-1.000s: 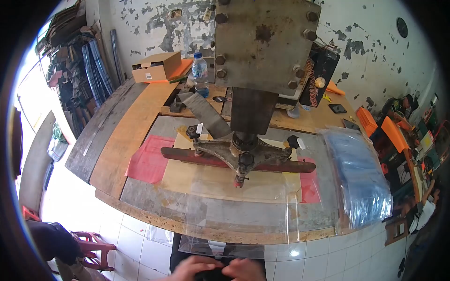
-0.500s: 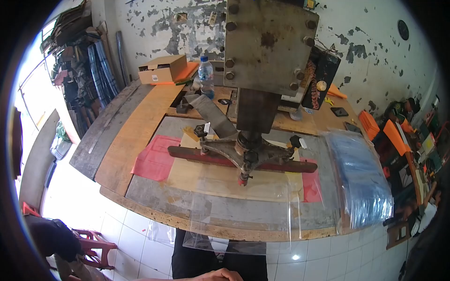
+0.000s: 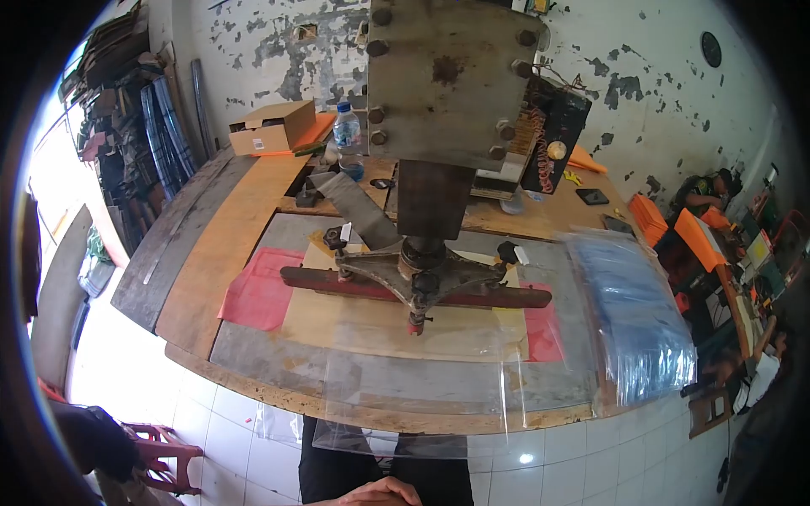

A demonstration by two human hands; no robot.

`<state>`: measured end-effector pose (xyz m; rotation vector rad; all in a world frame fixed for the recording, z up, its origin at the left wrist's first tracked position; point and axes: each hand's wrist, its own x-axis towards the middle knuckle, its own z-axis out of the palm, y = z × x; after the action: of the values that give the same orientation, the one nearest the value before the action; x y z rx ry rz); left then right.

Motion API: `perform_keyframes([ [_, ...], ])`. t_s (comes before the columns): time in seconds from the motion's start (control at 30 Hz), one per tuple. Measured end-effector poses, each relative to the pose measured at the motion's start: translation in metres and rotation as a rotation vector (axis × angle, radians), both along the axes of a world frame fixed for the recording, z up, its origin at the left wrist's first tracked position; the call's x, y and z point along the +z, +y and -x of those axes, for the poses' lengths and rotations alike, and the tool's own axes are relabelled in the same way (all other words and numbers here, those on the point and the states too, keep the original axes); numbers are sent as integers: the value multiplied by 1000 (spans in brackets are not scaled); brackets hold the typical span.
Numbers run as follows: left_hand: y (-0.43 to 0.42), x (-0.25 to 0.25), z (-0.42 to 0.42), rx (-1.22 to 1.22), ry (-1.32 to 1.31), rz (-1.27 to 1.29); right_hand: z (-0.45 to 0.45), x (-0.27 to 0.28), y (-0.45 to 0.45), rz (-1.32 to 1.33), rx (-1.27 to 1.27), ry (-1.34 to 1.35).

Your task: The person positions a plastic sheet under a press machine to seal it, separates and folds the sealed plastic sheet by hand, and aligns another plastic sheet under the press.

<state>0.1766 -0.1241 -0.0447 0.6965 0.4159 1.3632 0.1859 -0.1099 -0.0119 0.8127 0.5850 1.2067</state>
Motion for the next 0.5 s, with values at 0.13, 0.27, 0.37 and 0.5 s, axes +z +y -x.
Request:
perform_keyframes([
  [0.13,-12,-28,-2,-121,-270,99,2,12,-2,16,5,48],
  [0.27,5,31,23,-179,421,-16,1,19,-4,31,4,92],
  [0.37,11,36,27,-193,400,-80,-2,15,-2,21,94,45],
  [0.5,11,33,29,-212,368,-176,-11,-5,2,-84,303,-234],
])
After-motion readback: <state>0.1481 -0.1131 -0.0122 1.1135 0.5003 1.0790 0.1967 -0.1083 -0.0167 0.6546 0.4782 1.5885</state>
